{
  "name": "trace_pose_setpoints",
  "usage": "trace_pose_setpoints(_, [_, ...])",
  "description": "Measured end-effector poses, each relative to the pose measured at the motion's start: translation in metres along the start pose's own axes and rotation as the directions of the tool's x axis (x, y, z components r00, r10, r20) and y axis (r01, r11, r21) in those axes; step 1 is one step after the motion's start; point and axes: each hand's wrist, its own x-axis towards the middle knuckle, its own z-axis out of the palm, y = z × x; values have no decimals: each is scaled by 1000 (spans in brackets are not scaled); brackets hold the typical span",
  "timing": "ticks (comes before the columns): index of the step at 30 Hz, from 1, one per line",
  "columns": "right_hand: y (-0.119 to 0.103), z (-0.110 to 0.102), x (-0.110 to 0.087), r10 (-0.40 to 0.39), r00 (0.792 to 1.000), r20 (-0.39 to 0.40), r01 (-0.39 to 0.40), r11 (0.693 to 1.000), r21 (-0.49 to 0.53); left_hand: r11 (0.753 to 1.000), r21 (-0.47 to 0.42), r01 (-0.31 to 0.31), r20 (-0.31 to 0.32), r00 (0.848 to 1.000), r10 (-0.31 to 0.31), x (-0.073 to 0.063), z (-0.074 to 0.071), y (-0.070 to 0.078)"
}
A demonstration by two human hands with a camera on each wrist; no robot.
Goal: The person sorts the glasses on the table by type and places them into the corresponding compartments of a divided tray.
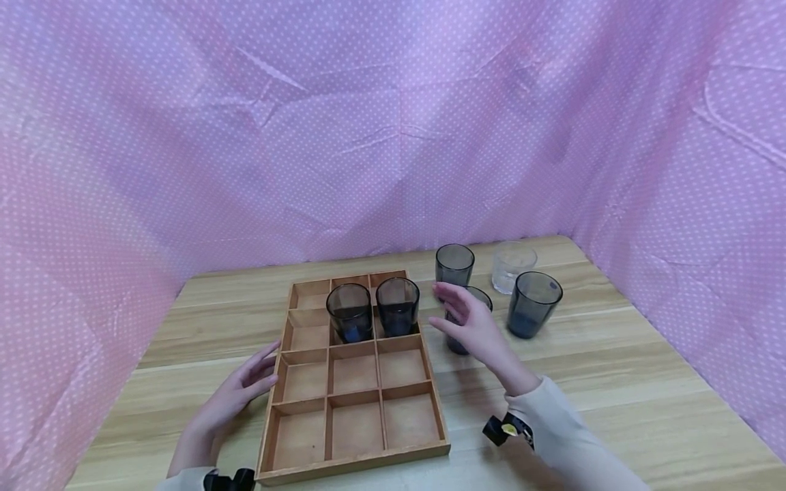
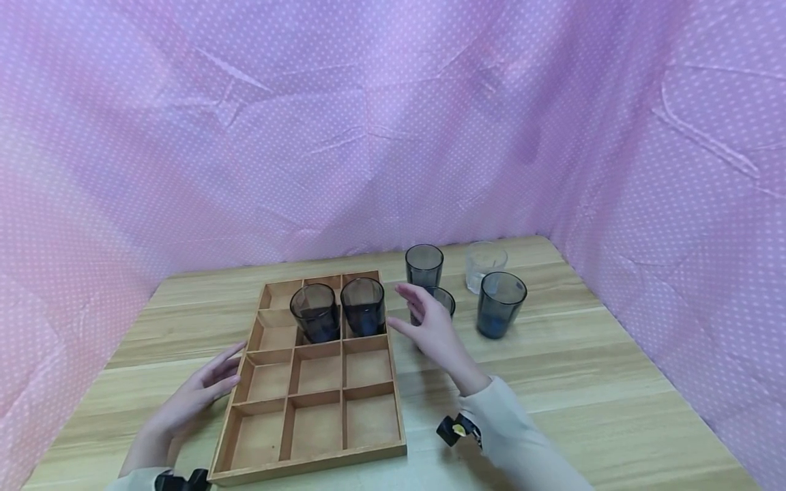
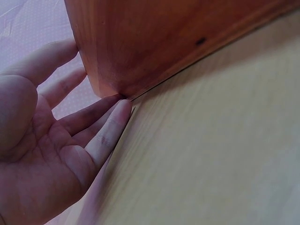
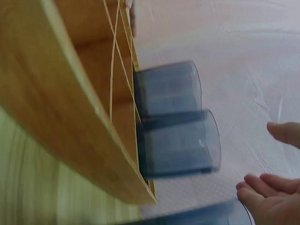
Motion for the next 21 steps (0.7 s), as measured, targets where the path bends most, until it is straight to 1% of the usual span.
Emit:
trace_pose_setpoints(4, [0, -11, -4, -33, 999, -28, 31, 998, -61, 1000, -7, -9, 3, 1000, 9, 1, 0, -1])
trace_pose_setpoints(6, [0, -15, -7, -24, 999, -43, 21, 997, -73, 1000, -5, -10, 1, 1000, 10, 1, 0, -2])
trace_pose_setpoints(9, [2, -22, -10, -7, 997, -75, 1, 997, -77, 1000, -2, -14, 2, 1000, 14, 0, 0, -2])
trace_pose_setpoints(13, [6, -28, -14, -7, 992, -125, -3, 997, -80, 1000, -9, -16, 4, 1000, 16, 0, 0, -2])
trace_pose_setpoints(16, [9, -32, -15, 3, 989, -150, -17, 996, -87, 1000, -13, -12, 4, 1000, 12, 0, 1, -1])
trace_pose_setpoints(21, [15, -39, -15, 37, 983, -179, -49, 997, -66, 1000, -11, -5, 2, 1000, 5, 0, 1, -1])
